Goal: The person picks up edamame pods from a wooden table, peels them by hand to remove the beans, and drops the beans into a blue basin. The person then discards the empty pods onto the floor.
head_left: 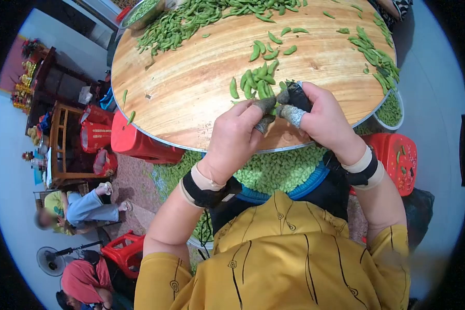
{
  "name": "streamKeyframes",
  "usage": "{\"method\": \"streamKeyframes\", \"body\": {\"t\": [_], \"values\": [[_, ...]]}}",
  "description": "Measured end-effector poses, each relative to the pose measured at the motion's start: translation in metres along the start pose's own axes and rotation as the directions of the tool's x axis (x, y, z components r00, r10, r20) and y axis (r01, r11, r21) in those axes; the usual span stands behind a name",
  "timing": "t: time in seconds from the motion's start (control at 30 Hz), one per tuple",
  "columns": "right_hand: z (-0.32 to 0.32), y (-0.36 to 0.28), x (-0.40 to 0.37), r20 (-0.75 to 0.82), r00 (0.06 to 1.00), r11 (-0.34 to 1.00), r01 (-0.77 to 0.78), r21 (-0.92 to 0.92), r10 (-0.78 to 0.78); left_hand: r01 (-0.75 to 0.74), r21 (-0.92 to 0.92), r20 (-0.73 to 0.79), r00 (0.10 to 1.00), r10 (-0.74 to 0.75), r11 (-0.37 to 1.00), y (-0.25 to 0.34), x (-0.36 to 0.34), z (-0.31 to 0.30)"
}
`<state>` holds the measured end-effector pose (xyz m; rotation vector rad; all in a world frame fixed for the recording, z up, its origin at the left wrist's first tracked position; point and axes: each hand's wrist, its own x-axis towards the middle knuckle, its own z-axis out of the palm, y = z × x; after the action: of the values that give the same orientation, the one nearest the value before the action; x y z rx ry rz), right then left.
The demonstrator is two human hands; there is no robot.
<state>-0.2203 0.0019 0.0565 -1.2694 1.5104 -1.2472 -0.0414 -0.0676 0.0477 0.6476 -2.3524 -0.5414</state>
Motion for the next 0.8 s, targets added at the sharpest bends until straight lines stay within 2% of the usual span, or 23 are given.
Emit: {"method": "streamKeyframes", "body": {"t": [0.07, 0.13, 0.17, 0.23, 0.3, 0.33, 0.4, 0.43, 0.5, 0.57, 0.63, 0.67, 0.7, 0.77, 0.8], "values": [[-0.002, 0.004, 0.003, -0.014, 1.0, 1.0, -0.02, 0.008, 0.02, -0.032, 0.04, 0.012, 0.999, 0.032, 0.999, -0.003, 0.001, 0.0], [-0.002, 0.006, 0.003, -0.031, 0.999, 0.999, -0.043, 0.02, 0.044, 0.187, -0.097, 0.025, 0.982, -0.185, 0.978, -0.002, 0.002, -0.002], [-0.003, 0.006, 0.003, -0.041, 0.995, 0.996, -0.087, 0.025, 0.088, 0.186, -0.096, 0.029, 0.982, -0.184, 0.978, -0.003, 0.002, -0.002], [-0.003, 0.01, 0.003, -0.054, 0.99, 0.991, -0.132, 0.032, 0.134, 0.392, -0.225, 0.022, 0.917, -0.397, 0.892, -0.005, 0.002, -0.001], [-0.002, 0.019, 0.001, -0.063, 0.998, 0.997, -0.019, -0.074, 0.014, 0.414, -0.208, 0.021, 0.908, -0.419, 0.886, -0.011, 0.002, -0.001], [-0.002, 0.018, -0.002, -0.064, 0.998, 0.997, -0.02, -0.073, 0.016, 0.437, -0.192, 0.016, 0.897, -0.442, 0.879, -0.014, 0.002, -0.001], [-0.002, 0.015, -0.009, 0.063, 0.995, 0.996, -0.08, -0.029, 0.082, 0.424, -0.207, -0.003, 0.901, -0.434, 0.882, -0.022, 0.001, 0.002], [-0.003, 0.011, -0.012, 0.063, 0.995, 0.996, -0.081, -0.029, 0.083, 0.409, -0.221, -0.025, 0.905, -0.424, 0.885, -0.025, 0.001, 0.003], [-0.003, 0.003, -0.017, 0.155, 0.976, 0.986, -0.145, -0.077, 0.156, 0.401, -0.251, -0.005, 0.91, -0.415, 0.881, -0.024, 0.001, 0.002], [-0.003, 0.0, -0.021, 0.173, 0.975, 0.988, -0.123, -0.093, 0.138, 0.393, -0.279, 0.015, 0.914, -0.405, 0.877, -0.015, 0.001, -0.003], [-0.001, -0.006, -0.027, 0.19, 0.974, 0.989, -0.101, -0.107, 0.12, 0.582, -0.378, 0.267, 0.813, -0.518, 0.72, 0.008, 0.0, -0.013], [0.0, -0.012, -0.031, 0.174, 0.978, 0.993, -0.11, -0.033, 0.114, 0.583, -0.377, 0.269, 0.813, -0.517, 0.72, 0.015, -0.003, -0.014], [0.001, -0.016, -0.035, 0.157, 0.981, 0.992, -0.118, 0.042, 0.11, 0.606, -0.437, 0.314, 0.796, -0.518, 0.665, 0.021, -0.006, -0.014], [0.002, -0.018, -0.042, 0.177, 0.976, 0.986, -0.143, 0.084, 0.127, 0.653, -0.52, 0.411, 0.756, -0.509, 0.551, 0.024, -0.014, -0.012], [0.003, -0.018, -0.044, 0.2, 0.97, 0.978, -0.166, 0.124, 0.139, 0.654, -0.519, 0.412, 0.755, -0.509, 0.55, 0.025, -0.017, -0.01]]}}
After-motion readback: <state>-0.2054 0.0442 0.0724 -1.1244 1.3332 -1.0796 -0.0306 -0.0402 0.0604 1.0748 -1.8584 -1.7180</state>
